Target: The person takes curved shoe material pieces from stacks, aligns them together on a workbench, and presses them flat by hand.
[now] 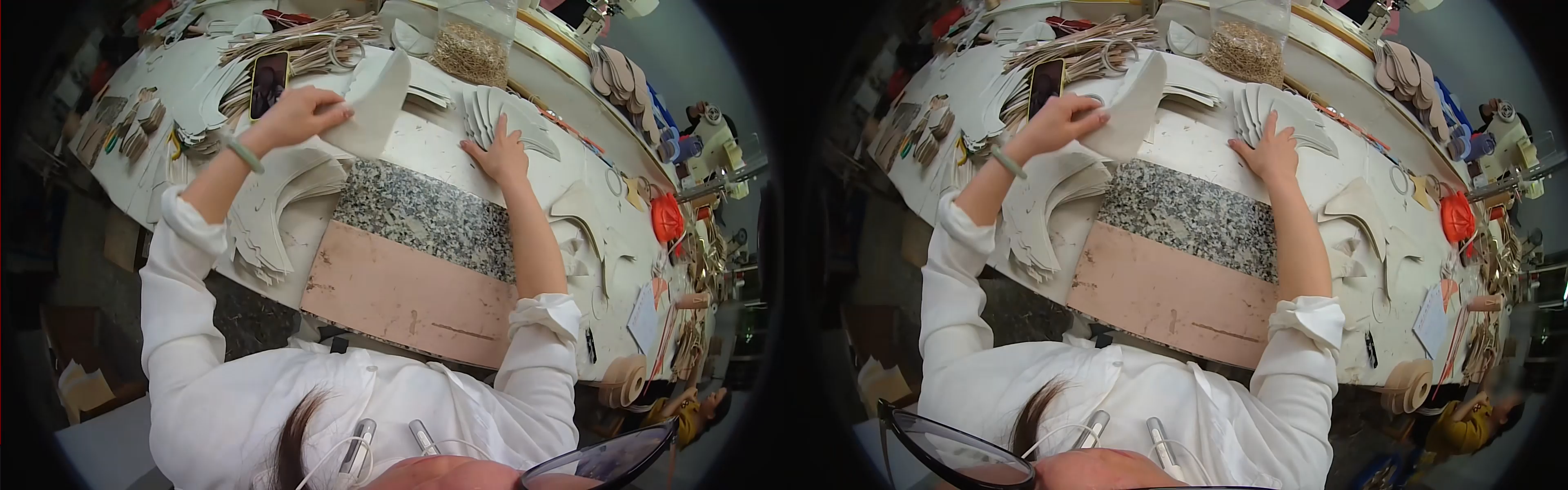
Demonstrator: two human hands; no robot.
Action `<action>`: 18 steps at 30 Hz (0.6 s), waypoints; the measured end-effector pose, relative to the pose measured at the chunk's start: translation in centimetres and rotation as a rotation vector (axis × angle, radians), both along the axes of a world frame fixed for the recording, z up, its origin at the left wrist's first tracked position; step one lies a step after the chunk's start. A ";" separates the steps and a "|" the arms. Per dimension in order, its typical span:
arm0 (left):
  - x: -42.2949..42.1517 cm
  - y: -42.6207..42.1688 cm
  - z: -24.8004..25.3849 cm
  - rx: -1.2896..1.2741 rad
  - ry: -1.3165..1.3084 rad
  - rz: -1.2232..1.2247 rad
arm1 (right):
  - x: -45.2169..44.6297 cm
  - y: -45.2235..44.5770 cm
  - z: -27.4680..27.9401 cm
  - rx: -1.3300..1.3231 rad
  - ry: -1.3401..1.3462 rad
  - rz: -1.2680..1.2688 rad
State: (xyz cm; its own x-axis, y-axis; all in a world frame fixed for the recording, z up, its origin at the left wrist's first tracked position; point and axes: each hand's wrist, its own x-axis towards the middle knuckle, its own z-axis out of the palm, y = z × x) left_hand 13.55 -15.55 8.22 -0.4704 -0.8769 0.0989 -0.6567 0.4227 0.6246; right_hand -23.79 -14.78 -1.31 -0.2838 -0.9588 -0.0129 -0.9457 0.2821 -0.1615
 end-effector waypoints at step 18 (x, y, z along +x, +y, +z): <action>-20.6 -6.4 -9.8 0.907 0.675 0.060 | -4.6 0.0 1.2 -0.148 -0.048 0.179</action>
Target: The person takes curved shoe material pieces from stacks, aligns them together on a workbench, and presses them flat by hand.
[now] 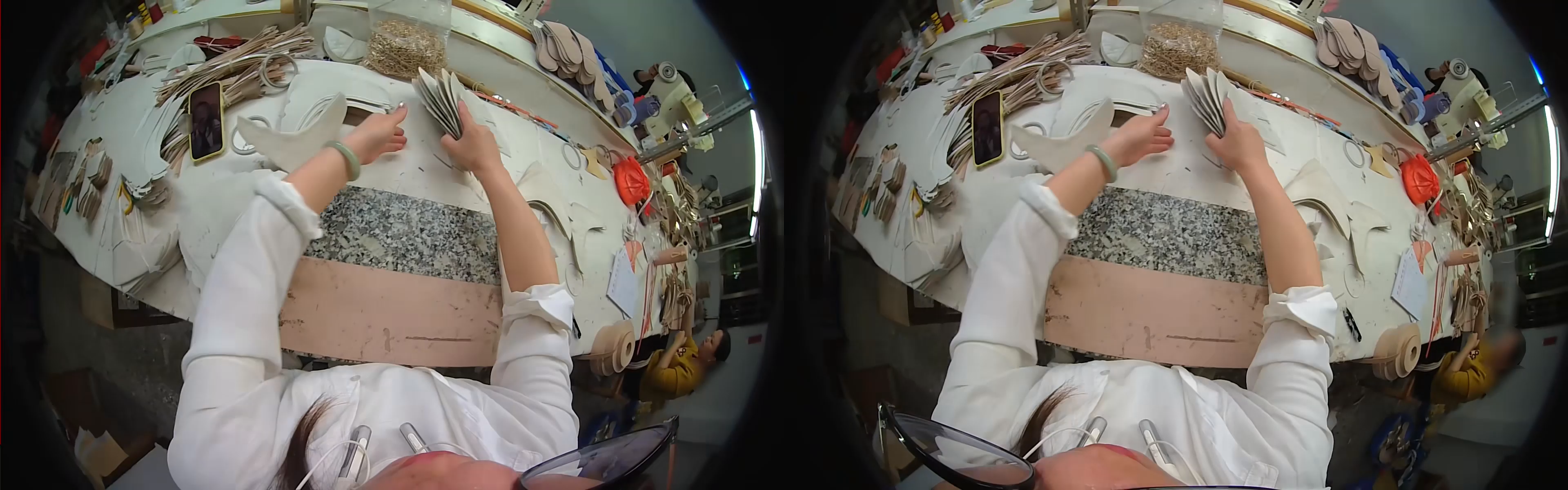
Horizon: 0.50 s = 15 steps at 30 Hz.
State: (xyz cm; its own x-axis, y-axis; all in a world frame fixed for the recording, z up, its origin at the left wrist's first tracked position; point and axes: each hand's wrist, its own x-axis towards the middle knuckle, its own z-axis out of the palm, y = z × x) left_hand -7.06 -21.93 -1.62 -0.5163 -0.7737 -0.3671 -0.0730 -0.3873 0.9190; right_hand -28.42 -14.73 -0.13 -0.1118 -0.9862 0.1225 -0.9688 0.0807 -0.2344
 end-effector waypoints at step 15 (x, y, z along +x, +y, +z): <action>-3.4 -2.3 2.3 0.470 0.910 -0.167 | -4.0 8.6 4.2 -0.443 0.040 0.393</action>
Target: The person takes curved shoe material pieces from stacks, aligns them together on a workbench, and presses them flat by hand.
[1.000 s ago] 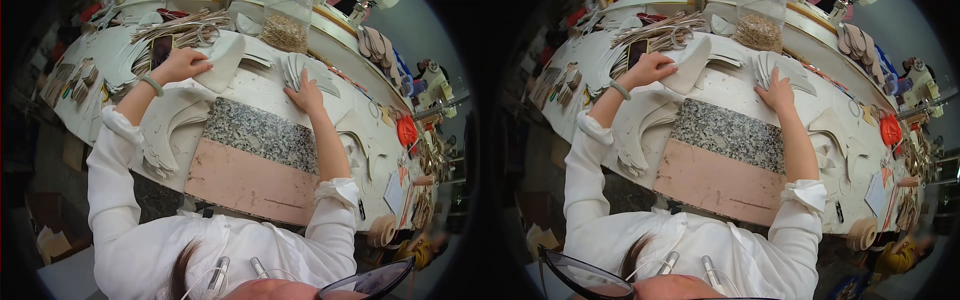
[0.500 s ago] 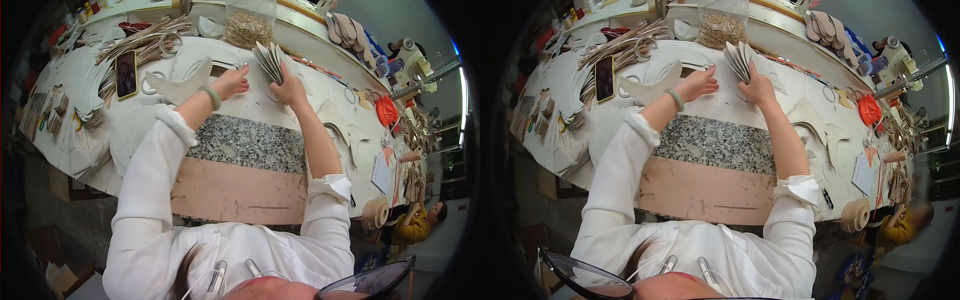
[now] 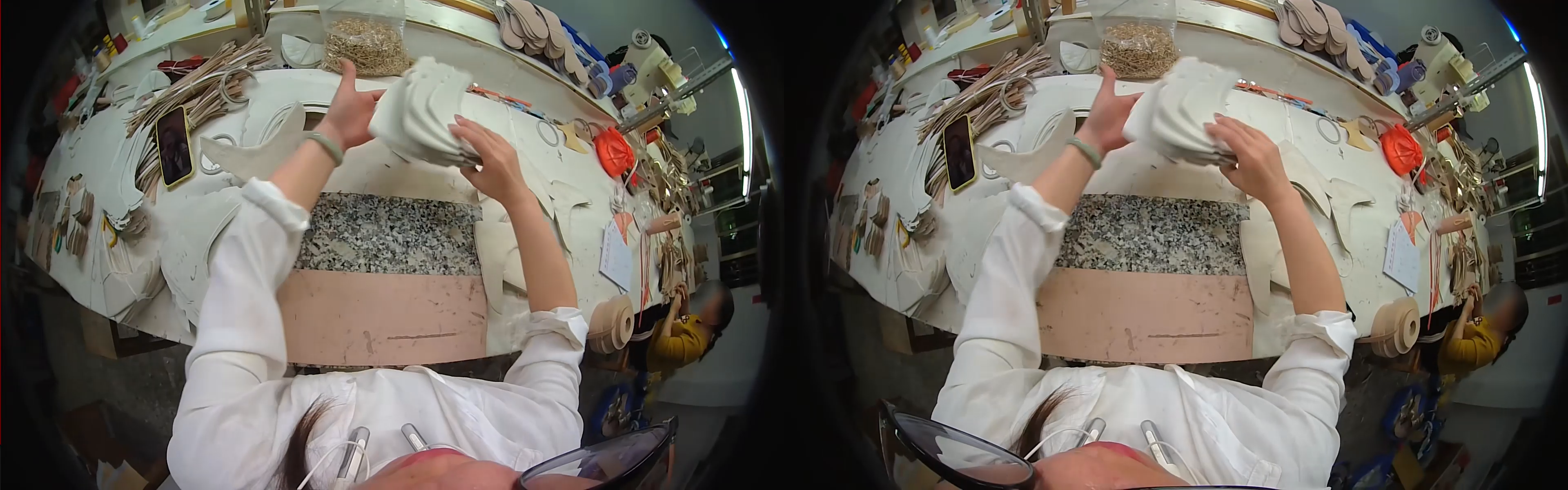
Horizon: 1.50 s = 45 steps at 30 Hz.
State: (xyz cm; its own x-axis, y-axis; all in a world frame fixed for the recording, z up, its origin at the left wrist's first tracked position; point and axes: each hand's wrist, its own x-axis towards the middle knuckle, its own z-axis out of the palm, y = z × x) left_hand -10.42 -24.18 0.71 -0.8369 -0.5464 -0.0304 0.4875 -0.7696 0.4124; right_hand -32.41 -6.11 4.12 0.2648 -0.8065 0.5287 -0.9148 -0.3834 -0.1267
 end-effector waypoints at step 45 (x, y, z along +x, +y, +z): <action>11.6 10.0 -1.1 -0.905 -1.008 1.067 | 4.8 -5.7 5.5 0.973 -0.727 0.212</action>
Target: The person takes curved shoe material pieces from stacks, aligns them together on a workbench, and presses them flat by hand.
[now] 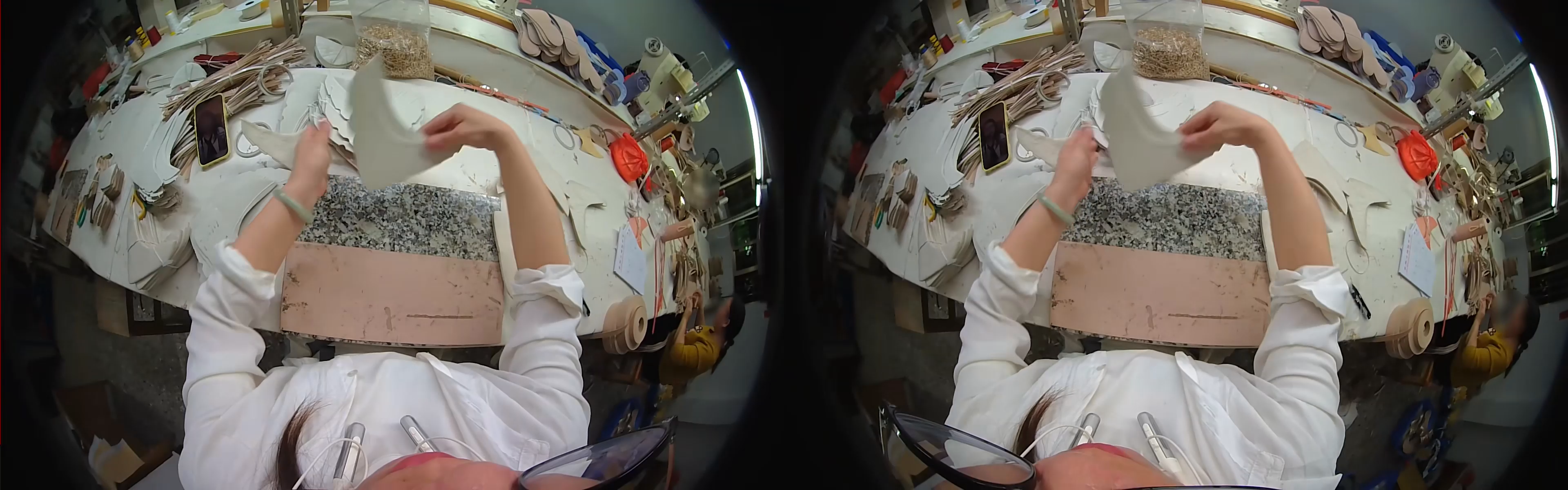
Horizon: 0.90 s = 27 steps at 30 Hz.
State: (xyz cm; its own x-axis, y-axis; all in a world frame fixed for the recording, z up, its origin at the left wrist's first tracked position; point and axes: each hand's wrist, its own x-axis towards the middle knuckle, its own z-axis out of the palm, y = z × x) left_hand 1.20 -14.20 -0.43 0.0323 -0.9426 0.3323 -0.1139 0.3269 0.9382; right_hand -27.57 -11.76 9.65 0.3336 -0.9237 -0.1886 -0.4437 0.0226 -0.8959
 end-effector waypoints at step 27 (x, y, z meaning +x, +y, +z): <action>-1.8 6.6 3.6 -1.102 -0.738 -0.557 | -0.8 25.1 -11.0 -0.743 0.964 -0.873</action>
State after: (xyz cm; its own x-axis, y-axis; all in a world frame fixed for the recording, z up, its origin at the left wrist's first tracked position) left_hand -0.63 -7.55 3.14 -0.7461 -0.0316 0.6651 -0.0717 0.9969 -0.0330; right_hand -28.33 13.32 -1.39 -0.3348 -0.7422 0.5806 -0.9423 0.2678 -0.2010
